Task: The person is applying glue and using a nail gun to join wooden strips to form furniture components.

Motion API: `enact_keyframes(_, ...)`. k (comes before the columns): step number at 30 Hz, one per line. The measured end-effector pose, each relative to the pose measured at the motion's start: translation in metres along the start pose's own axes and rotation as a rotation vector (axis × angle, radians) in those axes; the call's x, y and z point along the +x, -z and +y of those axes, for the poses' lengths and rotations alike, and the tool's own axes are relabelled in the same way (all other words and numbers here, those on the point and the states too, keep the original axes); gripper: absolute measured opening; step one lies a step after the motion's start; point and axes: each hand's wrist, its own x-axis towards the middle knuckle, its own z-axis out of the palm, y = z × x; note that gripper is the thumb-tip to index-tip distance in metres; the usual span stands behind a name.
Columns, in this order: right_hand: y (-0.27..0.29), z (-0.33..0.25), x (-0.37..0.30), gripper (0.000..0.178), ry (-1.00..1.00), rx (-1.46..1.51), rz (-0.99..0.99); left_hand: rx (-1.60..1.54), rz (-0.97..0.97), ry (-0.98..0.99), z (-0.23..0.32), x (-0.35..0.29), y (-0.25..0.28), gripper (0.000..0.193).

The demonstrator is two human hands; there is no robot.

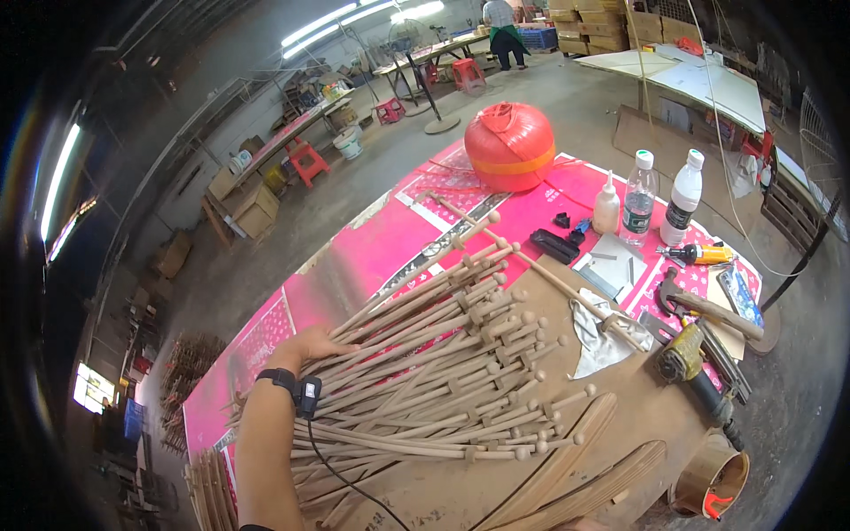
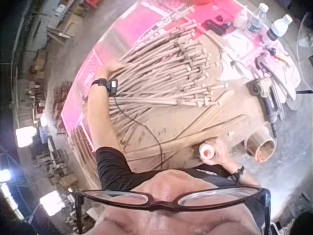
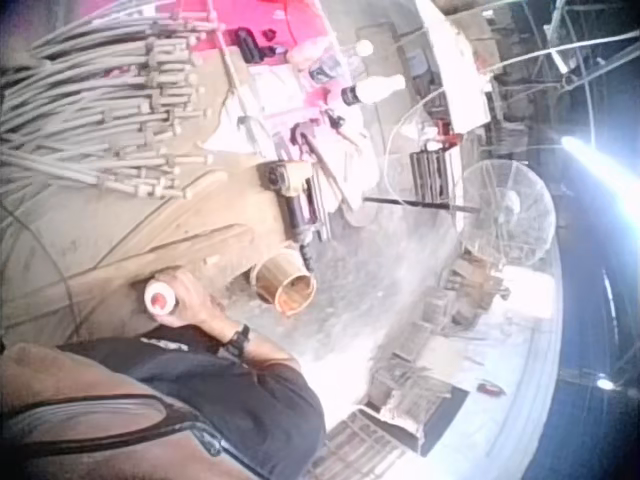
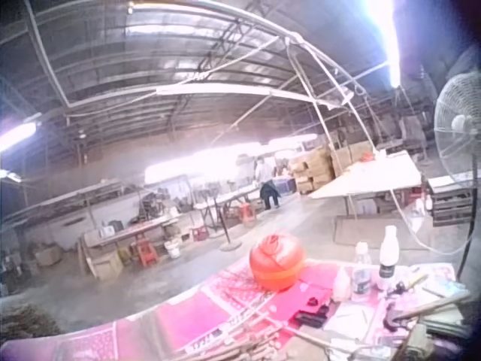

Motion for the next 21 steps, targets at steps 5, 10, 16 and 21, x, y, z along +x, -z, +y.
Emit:
enact_keyframes(5, -0.003, -0.003, 0.005, 0.062, -0.013, 0.018, 0.027, 0.034, -0.012, 0.026, -0.014, 0.001, -0.004, 0.108)
enact_keyframes(10, -0.005, -0.006, 0.000, 0.060, -0.011, 0.011, 0.043, 0.045, -0.014, -0.015, -0.014, 0.000, -0.014, 0.105)
enact_keyframes(16, -0.004, -0.008, 0.004, 0.057, -0.041, 0.029, 0.059, 0.010, -0.056, -0.011, 0.019, -0.031, 0.005, 0.105)
enact_keyframes(21, 0.001, -0.007, 0.011, 0.058, 0.017, 0.078, 0.055, 0.081, -0.091, 0.115, 0.029, -0.074, 0.009, 0.107)
